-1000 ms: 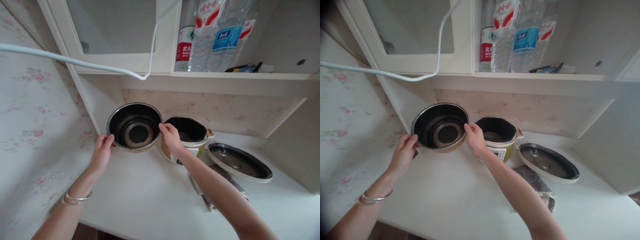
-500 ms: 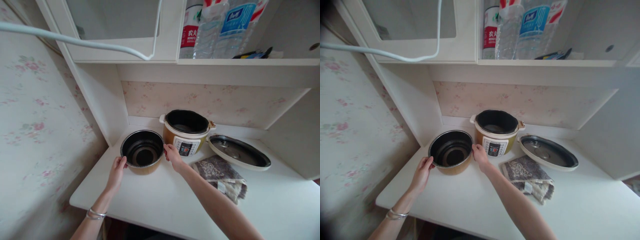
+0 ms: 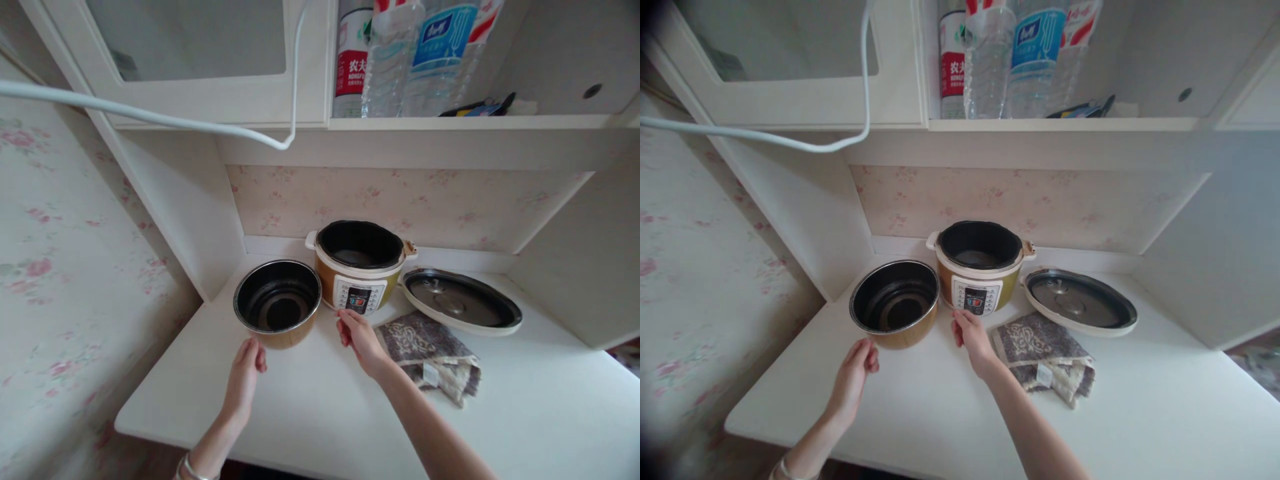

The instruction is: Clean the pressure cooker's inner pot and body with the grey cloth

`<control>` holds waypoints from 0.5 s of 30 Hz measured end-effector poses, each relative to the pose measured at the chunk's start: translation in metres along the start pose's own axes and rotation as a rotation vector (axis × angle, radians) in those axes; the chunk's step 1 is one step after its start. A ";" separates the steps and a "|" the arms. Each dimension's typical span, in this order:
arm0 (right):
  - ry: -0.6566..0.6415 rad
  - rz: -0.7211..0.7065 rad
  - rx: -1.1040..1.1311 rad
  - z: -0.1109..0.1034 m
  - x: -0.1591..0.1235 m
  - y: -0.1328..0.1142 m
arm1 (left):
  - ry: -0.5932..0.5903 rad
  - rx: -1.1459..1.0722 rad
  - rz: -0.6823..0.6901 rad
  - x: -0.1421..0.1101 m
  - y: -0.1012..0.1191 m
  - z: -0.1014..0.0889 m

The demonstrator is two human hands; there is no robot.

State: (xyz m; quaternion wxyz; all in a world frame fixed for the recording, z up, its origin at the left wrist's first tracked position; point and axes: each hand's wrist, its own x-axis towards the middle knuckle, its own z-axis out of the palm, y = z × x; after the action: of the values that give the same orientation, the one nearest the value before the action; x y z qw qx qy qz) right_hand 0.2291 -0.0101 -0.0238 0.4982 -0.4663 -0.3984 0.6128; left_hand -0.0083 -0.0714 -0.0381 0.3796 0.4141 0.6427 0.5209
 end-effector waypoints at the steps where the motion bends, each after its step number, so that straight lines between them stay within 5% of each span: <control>1: 0.020 0.003 0.031 -0.008 -0.011 0.003 | -0.123 -0.019 -0.007 -0.014 -0.001 0.014; 6: 0.258 -0.033 0.123 -0.058 -0.071 0.016 | -0.655 0.172 0.215 -0.060 0.016 0.095; 11: 0.617 -0.078 0.109 -0.118 -0.128 0.042 | -0.897 0.294 0.669 -0.070 0.047 0.185; 15: 0.832 -0.047 0.147 -0.150 -0.159 0.072 | -1.011 0.543 0.932 -0.074 0.047 0.253</control>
State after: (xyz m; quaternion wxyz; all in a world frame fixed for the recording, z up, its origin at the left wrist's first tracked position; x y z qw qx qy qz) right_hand 0.3682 -0.1762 -0.1014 0.6622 -0.6280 -0.1290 0.3878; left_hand 0.2578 -0.0448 -0.0300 0.2530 0.9129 0.2530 0.1965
